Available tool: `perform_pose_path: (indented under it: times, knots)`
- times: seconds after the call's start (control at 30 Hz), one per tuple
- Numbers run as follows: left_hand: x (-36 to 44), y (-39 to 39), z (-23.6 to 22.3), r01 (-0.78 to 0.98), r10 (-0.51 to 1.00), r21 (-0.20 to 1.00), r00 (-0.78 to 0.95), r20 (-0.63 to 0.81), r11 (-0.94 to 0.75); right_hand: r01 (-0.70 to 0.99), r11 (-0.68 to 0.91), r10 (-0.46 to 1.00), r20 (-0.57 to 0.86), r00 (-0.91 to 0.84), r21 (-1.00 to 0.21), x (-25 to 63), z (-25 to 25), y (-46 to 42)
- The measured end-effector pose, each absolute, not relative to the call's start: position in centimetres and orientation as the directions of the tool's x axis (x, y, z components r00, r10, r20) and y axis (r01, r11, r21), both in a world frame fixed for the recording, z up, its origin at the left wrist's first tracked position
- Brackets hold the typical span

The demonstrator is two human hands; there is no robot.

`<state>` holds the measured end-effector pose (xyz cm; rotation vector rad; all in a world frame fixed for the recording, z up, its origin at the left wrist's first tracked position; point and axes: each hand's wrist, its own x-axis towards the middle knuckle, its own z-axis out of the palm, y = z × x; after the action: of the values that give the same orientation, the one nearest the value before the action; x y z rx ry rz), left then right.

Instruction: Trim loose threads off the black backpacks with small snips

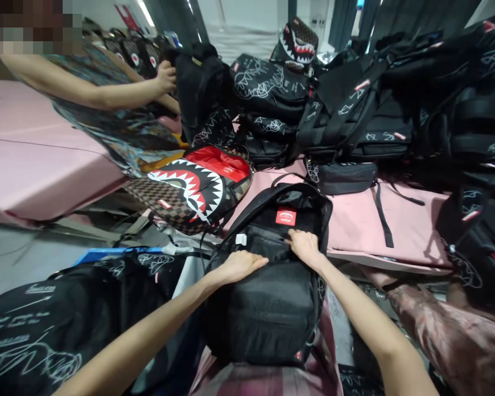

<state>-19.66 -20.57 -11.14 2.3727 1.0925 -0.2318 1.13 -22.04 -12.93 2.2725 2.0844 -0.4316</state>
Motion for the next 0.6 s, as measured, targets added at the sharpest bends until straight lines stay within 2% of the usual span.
perform_pose_path:
  times: [0.1,0.23,0.43,0.6]
  knots:
    - [-20.6,-19.8,-13.0,0.838,0.789,0.339,0.53,-0.311,-0.429,0.977,-0.167,0.951,-0.282,0.123,-0.136,3.3,-14.4,-23.7]
    - [-20.1,-19.1,-15.0,0.886,0.884,0.27,0.431,-0.183,-0.376,0.968,-0.216,0.94,-0.296,0.17,-0.13,4.4,-15.2,-24.6]
    - [-19.2,-18.5,-17.0,0.784,0.761,0.26,0.616,-0.204,-0.564,0.962,-0.242,0.934,-0.298,0.196,-0.126,4.5,-15.5,-24.6]
    - [-19.0,-18.6,-17.3,0.748,0.715,0.213,0.663,-0.221,-0.628,0.958,-0.242,0.938,-0.29,0.189,-0.155,4.6,-15.7,-24.7]
